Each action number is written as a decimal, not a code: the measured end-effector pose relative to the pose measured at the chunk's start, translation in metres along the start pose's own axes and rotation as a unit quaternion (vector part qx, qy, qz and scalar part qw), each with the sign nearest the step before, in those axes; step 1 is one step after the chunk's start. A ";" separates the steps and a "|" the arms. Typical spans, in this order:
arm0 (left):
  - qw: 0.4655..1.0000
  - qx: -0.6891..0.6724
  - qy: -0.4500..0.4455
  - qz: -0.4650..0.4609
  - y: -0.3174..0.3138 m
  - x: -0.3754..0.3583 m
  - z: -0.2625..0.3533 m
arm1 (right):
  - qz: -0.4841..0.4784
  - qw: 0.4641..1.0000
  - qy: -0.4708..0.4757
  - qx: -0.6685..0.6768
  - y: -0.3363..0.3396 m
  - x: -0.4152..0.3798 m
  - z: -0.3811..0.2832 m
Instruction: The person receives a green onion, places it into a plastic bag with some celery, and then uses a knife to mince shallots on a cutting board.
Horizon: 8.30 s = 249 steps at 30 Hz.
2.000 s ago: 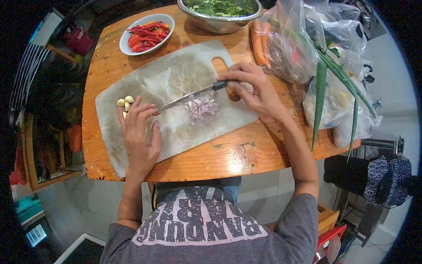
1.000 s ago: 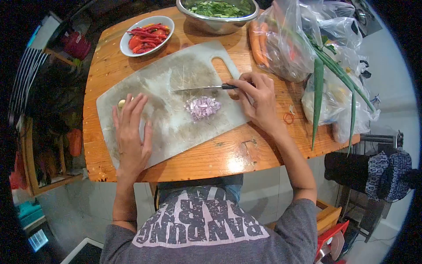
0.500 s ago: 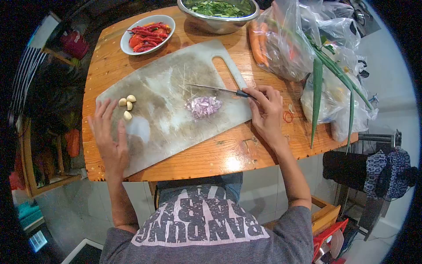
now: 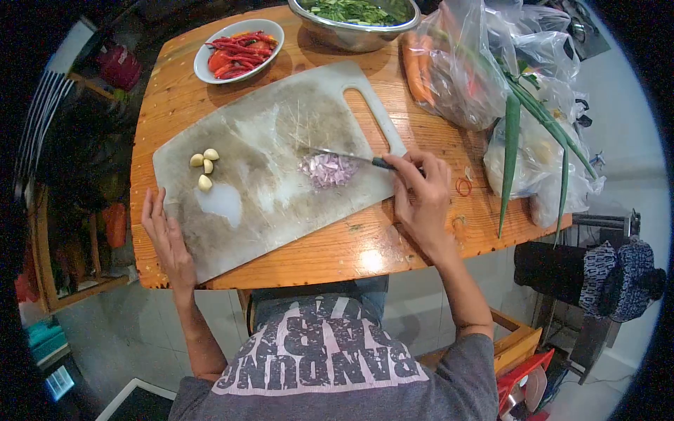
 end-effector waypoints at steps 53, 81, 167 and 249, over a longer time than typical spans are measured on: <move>0.890 0.108 -0.337 -0.289 -0.098 0.068 0.092 | 0.050 0.994 -0.086 0.048 0.015 -0.027 -0.039; 0.869 0.114 -0.282 -0.390 -0.099 0.066 0.081 | -0.036 0.999 -0.025 -0.002 0.018 -0.011 -0.047; 0.870 0.120 -0.306 -0.367 -0.097 0.070 0.081 | -0.052 0.997 0.016 -0.046 0.028 -0.007 -0.036; 0.875 0.141 -0.284 -0.365 -0.099 0.058 0.087 | -0.039 0.998 0.040 -0.041 0.027 -0.012 -0.043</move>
Point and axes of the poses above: each hand's wrist, its own x-axis towards the middle knuckle, its own y-axis out of the back of the hand, z = x × y, the point moved 1 cm from there along x, towards the middle knuckle, and after that the axes turned 2 degrees about -x, right-handed, at the moved point
